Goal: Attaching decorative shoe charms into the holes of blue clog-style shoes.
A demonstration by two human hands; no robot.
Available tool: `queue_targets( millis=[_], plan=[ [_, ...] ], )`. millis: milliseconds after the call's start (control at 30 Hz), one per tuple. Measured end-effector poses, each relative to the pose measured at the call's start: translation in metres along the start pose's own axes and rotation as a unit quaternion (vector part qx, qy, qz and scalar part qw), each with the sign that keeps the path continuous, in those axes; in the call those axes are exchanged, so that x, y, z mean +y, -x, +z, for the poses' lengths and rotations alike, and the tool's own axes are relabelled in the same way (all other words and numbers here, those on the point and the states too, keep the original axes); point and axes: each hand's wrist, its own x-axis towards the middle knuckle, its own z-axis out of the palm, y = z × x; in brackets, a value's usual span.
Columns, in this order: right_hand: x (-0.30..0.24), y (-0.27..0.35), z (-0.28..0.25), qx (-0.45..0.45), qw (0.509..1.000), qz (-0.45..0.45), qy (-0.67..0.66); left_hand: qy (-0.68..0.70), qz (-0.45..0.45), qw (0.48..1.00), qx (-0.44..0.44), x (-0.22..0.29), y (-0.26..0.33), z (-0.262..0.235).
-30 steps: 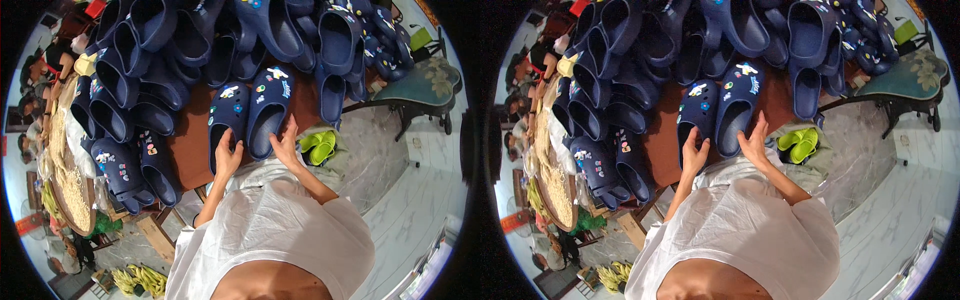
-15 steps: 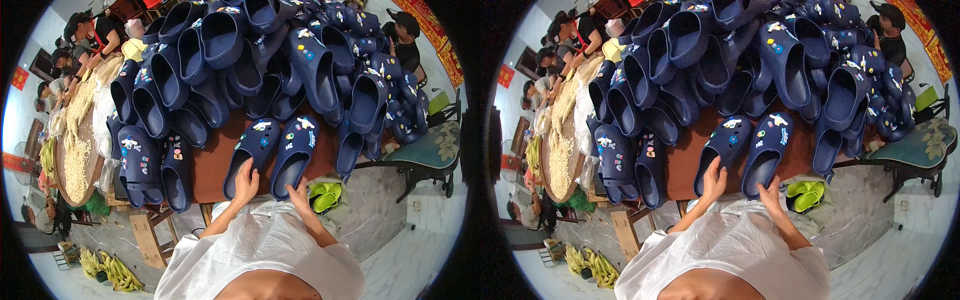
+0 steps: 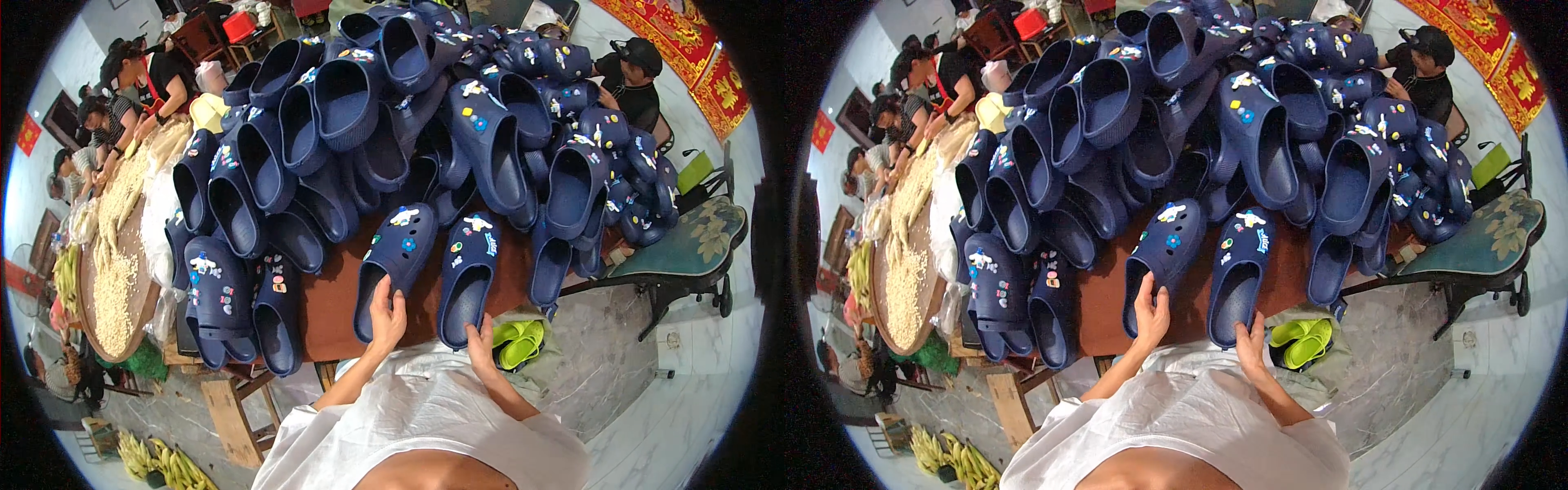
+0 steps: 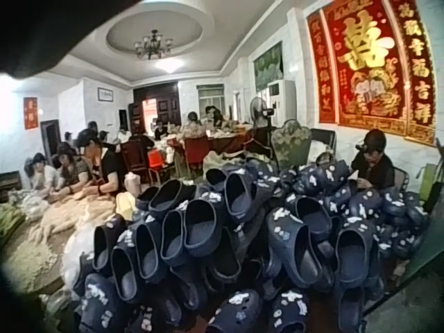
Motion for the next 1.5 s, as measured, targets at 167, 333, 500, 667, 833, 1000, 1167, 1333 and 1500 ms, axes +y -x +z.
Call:
queue_targets(
  millis=[167, 333, 500, 667, 833, 1000, 1167, 1333, 1500],
  plan=[
    [-0.004, -0.025, -0.024, 0.007, 1.000, -0.020, 0.006, -0.018, 0.035, 0.999, 0.020, 0.013, -0.022, 0.025],
    [0.013, -0.045, -0.051, 0.052, 0.996, -0.011, -0.069, -0.038, 0.040, 0.998, 0.023, 0.014, -0.028, 0.048],
    [-0.001, -0.049, -0.058, 0.072, 0.988, 0.020, -0.136, -0.046, 0.050, 0.998, 0.020, 0.017, -0.032, 0.065],
    [0.029, -0.061, -0.067, 0.100, 0.982, 0.031, -0.155, -0.032, 0.066, 0.997, 0.001, 0.021, -0.030, 0.084],
    [0.011, -0.054, -0.057, 0.157, 0.963, 0.100, -0.194, -0.016, 0.046, 0.997, -0.061, 0.015, -0.029, 0.093],
    [-0.021, -0.055, -0.061, 0.153, 0.958, 0.099, -0.220, 0.058, -0.045, 0.988, -0.134, 0.027, -0.032, 0.112],
    [0.000, -0.065, -0.076, 0.162, 0.966, 0.079, -0.186, 0.044, 0.026, 0.990, -0.128, 0.038, -0.026, 0.130],
    [0.009, -0.059, -0.069, 0.191, 0.953, 0.058, -0.226, 0.058, 0.056, 0.987, -0.136, 0.039, -0.021, 0.126],
    [0.026, -0.046, -0.064, 0.180, 0.938, 0.115, -0.273, 0.085, 0.074, 0.978, -0.173, 0.053, -0.005, 0.098]
  ],
)
